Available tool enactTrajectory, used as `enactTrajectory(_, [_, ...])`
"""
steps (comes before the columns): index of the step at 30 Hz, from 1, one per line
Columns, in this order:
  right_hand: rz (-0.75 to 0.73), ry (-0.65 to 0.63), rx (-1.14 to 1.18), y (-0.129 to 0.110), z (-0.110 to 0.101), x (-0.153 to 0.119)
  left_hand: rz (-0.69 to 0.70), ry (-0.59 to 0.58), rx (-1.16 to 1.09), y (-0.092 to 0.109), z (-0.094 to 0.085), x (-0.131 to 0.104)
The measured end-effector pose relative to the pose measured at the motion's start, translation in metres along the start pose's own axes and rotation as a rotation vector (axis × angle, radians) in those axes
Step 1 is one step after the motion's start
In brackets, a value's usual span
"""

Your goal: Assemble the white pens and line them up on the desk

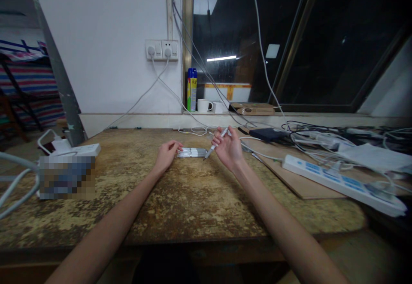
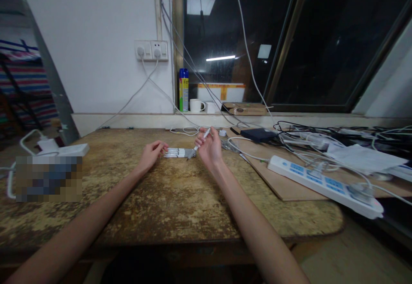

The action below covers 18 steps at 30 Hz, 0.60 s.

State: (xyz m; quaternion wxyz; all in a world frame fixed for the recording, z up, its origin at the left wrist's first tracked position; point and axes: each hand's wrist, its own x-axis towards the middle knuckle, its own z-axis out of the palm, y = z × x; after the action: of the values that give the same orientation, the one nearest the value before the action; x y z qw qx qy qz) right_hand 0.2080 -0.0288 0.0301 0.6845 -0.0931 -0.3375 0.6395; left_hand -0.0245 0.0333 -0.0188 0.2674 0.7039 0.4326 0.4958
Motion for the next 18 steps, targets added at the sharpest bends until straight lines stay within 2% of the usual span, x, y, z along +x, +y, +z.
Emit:
enactTrajectory(4, [-0.010,-0.002,-0.038,0.002,-0.001,0.002,0.002,-0.015,-0.022,0.003,0.001,-0.001])
enactTrajectory(8, [-0.003,0.037,-0.200,0.008,-0.005,0.007,-0.004,-0.049,-0.081,0.007,0.003,-0.002])
enactTrajectory(12, [-0.039,0.045,-0.608,0.017,-0.015,0.008,-0.008,-0.098,-0.140,0.010,0.003,-0.003])
enactTrajectory(15, [-0.029,-0.031,-0.965,0.024,-0.024,0.008,-0.002,-0.173,-0.185,0.014,0.004,-0.005])
enactTrajectory(18, [0.002,-0.117,-1.106,0.029,-0.030,0.010,-0.033,-0.263,-0.229,0.018,0.006,-0.008])
